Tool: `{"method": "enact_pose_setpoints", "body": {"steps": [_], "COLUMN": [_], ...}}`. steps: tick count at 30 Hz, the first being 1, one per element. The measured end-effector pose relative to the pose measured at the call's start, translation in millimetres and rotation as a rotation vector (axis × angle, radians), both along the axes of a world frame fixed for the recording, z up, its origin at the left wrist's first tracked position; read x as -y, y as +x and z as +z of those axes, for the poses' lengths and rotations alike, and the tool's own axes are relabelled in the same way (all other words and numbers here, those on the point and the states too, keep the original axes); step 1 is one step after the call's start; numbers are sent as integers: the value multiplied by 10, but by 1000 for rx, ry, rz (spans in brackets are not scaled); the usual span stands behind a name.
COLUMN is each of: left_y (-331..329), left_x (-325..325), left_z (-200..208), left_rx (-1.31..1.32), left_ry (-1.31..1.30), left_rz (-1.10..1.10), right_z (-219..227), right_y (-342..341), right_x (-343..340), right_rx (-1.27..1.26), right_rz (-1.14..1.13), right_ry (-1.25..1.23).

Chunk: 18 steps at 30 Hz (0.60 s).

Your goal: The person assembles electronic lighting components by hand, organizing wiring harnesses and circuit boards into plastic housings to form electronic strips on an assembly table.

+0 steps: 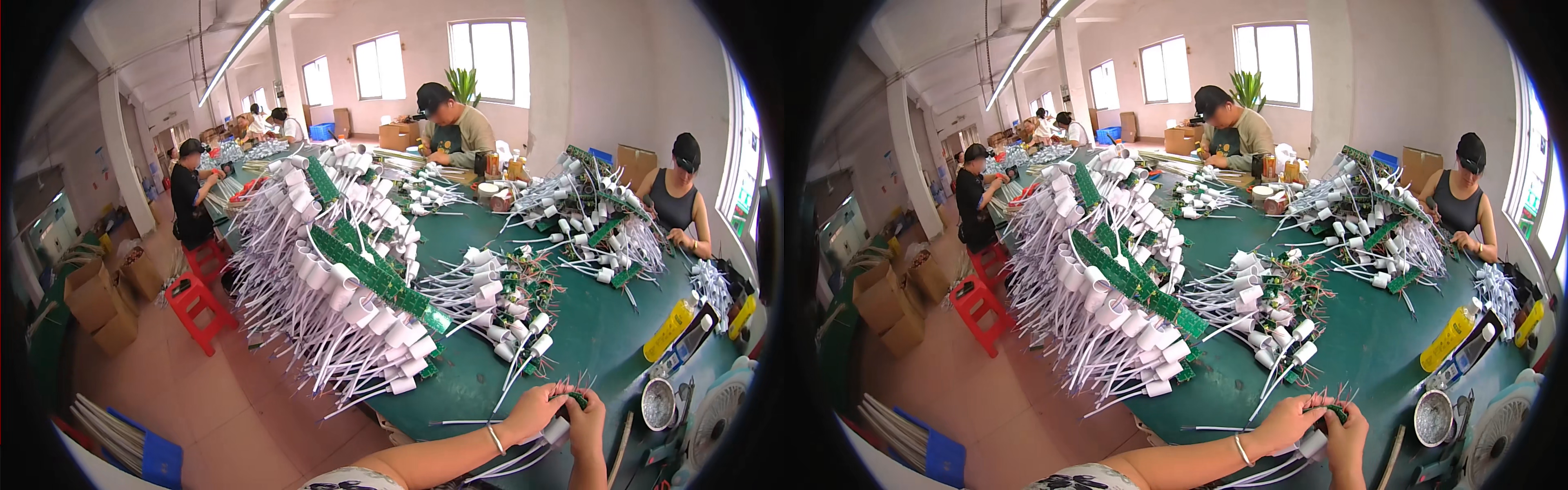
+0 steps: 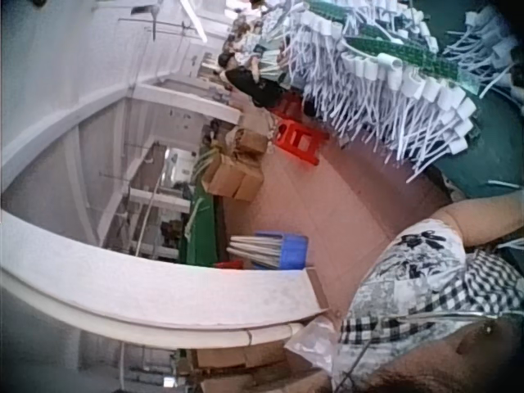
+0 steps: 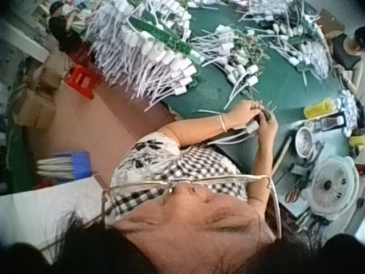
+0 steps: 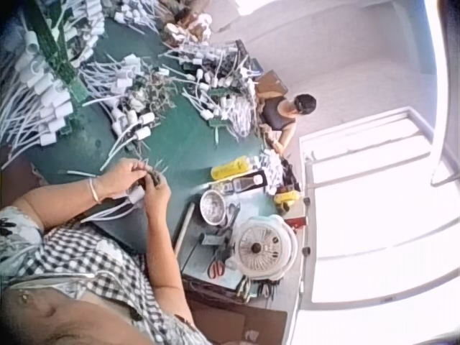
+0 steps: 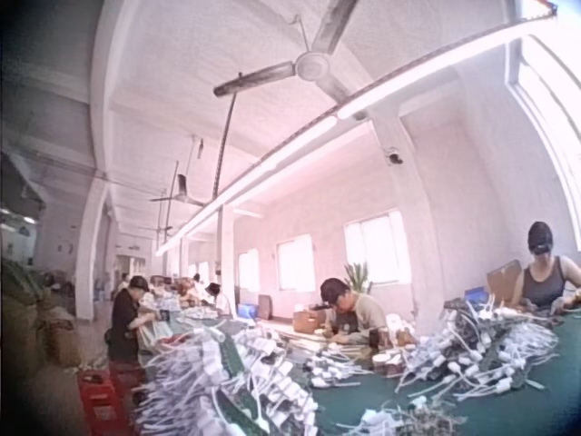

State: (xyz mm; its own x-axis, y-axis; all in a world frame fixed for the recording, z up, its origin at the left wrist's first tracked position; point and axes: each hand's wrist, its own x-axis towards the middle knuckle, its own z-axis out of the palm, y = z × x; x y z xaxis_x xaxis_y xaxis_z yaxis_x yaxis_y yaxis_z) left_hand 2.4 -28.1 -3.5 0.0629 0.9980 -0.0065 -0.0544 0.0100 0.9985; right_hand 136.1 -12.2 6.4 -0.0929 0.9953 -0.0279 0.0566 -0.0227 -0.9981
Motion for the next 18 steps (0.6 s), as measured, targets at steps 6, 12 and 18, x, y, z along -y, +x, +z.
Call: {"method": "enact_pose_setpoints", "body": {"steps": [6, 12, 18], "left_y": [-89, -121, 20], "left_x": [-83, 20, -41], "left_z": [-54, 116, -195], "left_rx": [93, 133, 78], "left_ry": [222, 25, 49], "left_rz": [-155, -339, -86], "right_z": [161, 204, 93], "right_y": [44, 285, 16], "right_x": [6, -16, 12], "right_rx": [-412, -279, -50], "right_rz": [124, 325, 146], "right_ry": [-185, -389, -125]}}
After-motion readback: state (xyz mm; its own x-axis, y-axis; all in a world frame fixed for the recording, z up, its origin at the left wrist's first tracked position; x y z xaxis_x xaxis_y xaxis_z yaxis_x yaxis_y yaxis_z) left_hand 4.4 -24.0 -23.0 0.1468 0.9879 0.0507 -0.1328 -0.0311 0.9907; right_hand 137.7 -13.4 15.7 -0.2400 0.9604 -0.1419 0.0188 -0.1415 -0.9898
